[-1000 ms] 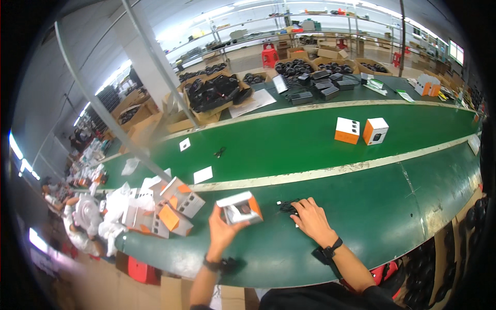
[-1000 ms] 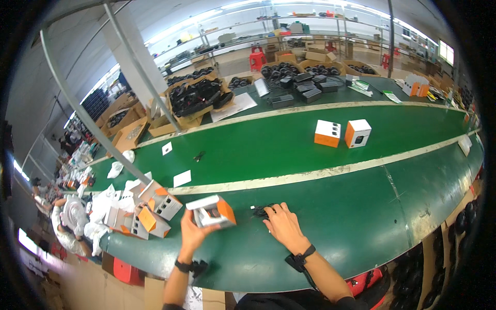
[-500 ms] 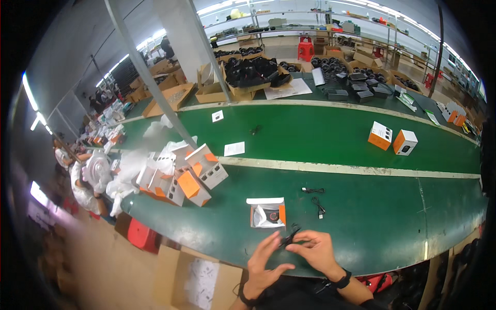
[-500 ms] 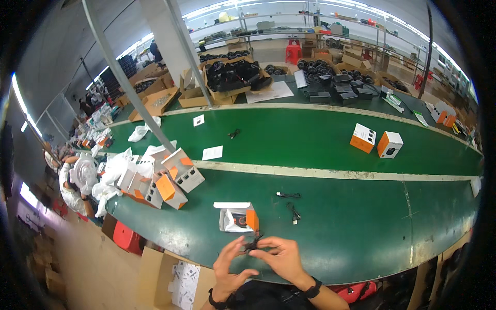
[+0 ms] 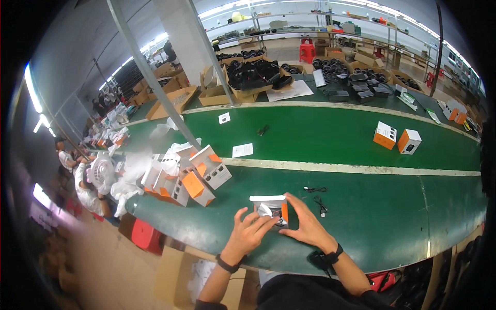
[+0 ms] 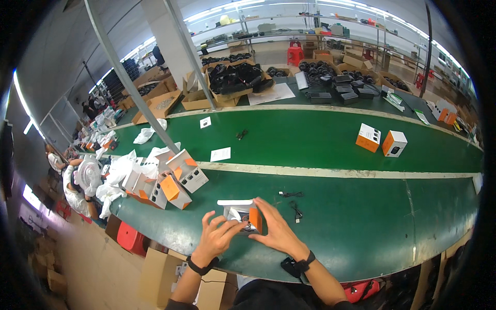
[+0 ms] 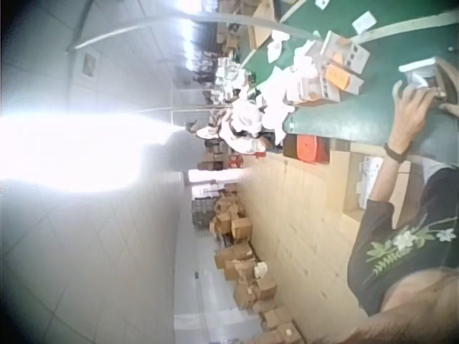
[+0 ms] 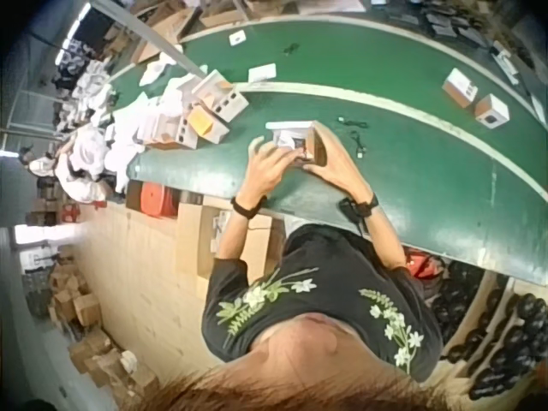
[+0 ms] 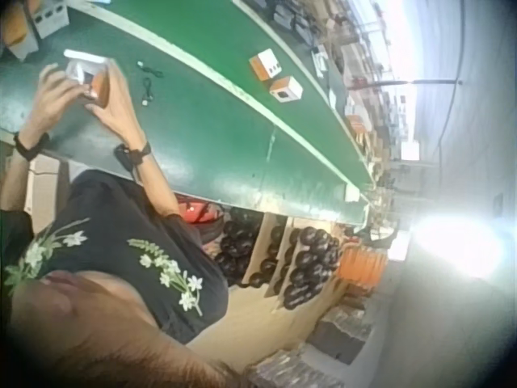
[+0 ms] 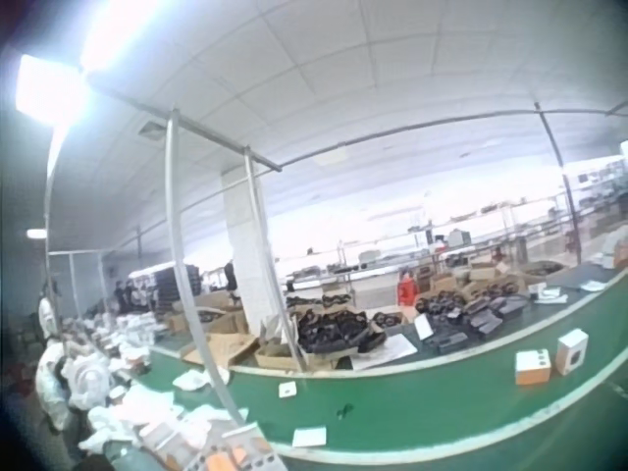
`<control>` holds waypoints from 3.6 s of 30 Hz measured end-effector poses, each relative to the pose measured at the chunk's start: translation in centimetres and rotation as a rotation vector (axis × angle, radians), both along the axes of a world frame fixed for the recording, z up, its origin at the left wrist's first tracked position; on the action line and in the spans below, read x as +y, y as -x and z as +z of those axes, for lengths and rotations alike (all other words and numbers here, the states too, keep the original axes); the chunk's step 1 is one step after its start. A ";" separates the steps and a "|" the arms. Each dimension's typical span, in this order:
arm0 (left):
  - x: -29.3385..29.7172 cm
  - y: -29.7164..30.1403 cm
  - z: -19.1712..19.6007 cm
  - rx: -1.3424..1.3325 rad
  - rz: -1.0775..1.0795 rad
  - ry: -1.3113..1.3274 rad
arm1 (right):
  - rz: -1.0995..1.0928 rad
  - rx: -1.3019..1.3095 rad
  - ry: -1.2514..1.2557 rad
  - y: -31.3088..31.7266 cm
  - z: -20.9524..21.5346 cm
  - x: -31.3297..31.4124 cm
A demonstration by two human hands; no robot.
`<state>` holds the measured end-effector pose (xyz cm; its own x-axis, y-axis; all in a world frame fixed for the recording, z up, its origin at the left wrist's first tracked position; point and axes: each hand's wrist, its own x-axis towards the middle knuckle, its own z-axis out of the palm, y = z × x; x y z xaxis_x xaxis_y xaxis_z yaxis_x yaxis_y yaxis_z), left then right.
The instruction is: Assembling electronic devices and packing them into boxes on an assembly line.
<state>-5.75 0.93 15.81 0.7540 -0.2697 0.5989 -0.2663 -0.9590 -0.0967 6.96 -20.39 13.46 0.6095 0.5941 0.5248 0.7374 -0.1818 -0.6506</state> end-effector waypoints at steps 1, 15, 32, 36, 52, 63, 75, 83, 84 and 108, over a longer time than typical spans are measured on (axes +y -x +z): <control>0.4 -0.6 -0.2 -0.005 -0.010 0.005 | 0.090 0.167 0.026 -0.5 -1.0 0.4; -2.0 -4.3 0.5 -0.047 0.190 0.161 | 0.093 0.005 -0.047 0.1 -1.8 0.3; 3.7 -5.4 -2.7 0.294 -0.334 1.005 | 0.027 -0.188 0.114 0.2 -0.1 -0.3; 1.7 -3.3 0.7 0.274 -0.301 0.631 | 0.050 -0.073 0.014 0.8 -1.8 0.2; 2.4 -1.9 -0.7 0.331 -0.268 0.450 | 0.140 -0.215 0.052 -0.5 0.9 -0.1; 3.8 -8.2 1.7 0.439 -0.386 0.730 | -0.120 -0.062 -0.093 -8.4 0.0 -2.4; 15.8 -35.0 -10.2 0.557 0.141 0.358 | -0.636 -0.051 -0.124 -15.2 -3.8 -9.8; 15.0 -38.0 -8.1 0.829 0.166 0.118 | -0.641 0.213 -0.169 -15.7 -8.6 -11.6; 15.0 -38.0 -7.7 0.738 0.064 0.157 | -0.616 0.181 -0.176 -16.1 -9.0 -11.5; 15.0 -42.7 -5.8 0.707 -0.118 0.031 | -0.669 0.324 -0.186 -16.5 -8.5 -11.0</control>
<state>36.90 15.97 10.04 0.9313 -0.3639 -0.0139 -0.3569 -0.9196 0.1643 23.49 -31.35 4.98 0.9488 -0.0360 0.3137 0.2759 -0.3887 -0.8791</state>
